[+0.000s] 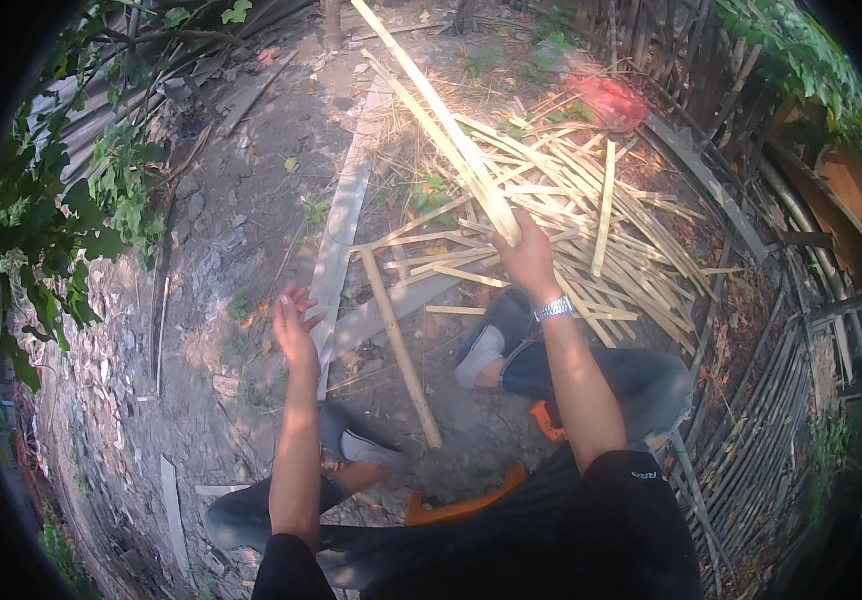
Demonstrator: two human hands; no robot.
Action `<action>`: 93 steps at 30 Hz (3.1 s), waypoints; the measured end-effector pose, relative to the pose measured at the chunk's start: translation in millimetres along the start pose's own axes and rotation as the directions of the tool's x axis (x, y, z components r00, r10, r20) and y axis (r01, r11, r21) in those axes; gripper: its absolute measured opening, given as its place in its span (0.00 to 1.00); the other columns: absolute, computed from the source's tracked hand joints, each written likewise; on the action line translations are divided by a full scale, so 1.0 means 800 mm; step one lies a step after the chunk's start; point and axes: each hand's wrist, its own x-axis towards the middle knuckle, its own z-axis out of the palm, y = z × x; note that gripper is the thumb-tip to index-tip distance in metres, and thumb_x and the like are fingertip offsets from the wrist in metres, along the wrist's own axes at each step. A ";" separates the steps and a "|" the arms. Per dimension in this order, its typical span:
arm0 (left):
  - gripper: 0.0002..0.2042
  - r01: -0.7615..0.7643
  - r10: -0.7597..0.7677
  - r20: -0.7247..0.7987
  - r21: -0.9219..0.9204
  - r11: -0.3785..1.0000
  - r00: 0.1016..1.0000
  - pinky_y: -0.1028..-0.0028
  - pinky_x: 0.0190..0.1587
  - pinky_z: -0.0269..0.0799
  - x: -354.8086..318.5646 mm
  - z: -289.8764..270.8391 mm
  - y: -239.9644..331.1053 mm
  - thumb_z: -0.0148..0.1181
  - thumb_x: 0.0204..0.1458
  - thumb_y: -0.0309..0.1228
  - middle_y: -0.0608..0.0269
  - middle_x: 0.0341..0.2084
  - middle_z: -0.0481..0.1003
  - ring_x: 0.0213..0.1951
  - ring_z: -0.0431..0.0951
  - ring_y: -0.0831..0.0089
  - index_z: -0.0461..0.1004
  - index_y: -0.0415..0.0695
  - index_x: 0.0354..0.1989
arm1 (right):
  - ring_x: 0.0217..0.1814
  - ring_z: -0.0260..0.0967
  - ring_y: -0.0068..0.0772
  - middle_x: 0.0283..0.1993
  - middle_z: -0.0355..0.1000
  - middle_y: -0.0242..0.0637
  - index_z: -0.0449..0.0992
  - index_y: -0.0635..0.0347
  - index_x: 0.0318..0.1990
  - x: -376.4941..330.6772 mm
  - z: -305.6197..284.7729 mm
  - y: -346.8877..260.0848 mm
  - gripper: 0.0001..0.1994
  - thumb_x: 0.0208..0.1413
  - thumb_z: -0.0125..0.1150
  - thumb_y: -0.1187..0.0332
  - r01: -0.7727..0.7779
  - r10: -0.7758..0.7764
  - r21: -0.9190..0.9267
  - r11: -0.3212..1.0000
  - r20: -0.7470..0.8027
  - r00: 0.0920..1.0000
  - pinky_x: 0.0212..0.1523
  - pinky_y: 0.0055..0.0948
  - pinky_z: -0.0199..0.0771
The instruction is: The person sits on a small stool and uses a knife and a wooden mallet to split bamboo stalks into thin strips. They repeatedly position the knife on the bamboo, strike it with the mallet, and separate the resulting pieces.
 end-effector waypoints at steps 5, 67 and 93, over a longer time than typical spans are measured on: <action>0.21 0.301 -0.296 -0.120 0.027 0.953 0.948 0.73 0.37 0.75 -0.070 -0.079 -0.103 0.48 0.69 0.46 0.62 0.48 0.75 0.41 0.77 0.76 0.71 0.42 0.57 | 0.71 0.59 0.57 0.62 0.70 0.61 0.72 0.66 0.61 0.059 -0.034 0.143 0.42 0.41 0.78 0.49 -0.459 0.402 -0.459 0.760 -0.222 0.888 0.70 0.40 0.62; 0.08 -0.357 0.334 0.137 0.481 0.801 0.933 0.72 0.31 0.76 -0.135 -0.095 0.134 0.66 0.58 0.29 0.53 0.25 0.81 0.25 0.82 0.70 0.82 0.38 0.40 | 0.34 0.73 0.18 0.47 0.75 0.41 0.57 0.61 0.71 -0.080 -0.088 -0.287 0.42 0.51 0.74 0.72 0.012 -0.336 0.620 0.785 0.408 0.849 0.36 0.19 0.74; 0.10 -0.332 0.446 -0.248 0.391 0.858 0.860 0.75 0.34 0.80 0.017 -0.204 0.014 0.63 0.60 0.26 0.56 0.32 0.81 0.34 0.81 0.75 0.75 0.32 0.45 | 0.46 0.77 0.49 0.42 0.77 0.47 0.75 0.59 0.52 -0.374 0.277 0.018 0.23 0.47 0.71 0.64 -0.250 0.350 -0.246 0.936 0.606 0.715 0.49 0.42 0.77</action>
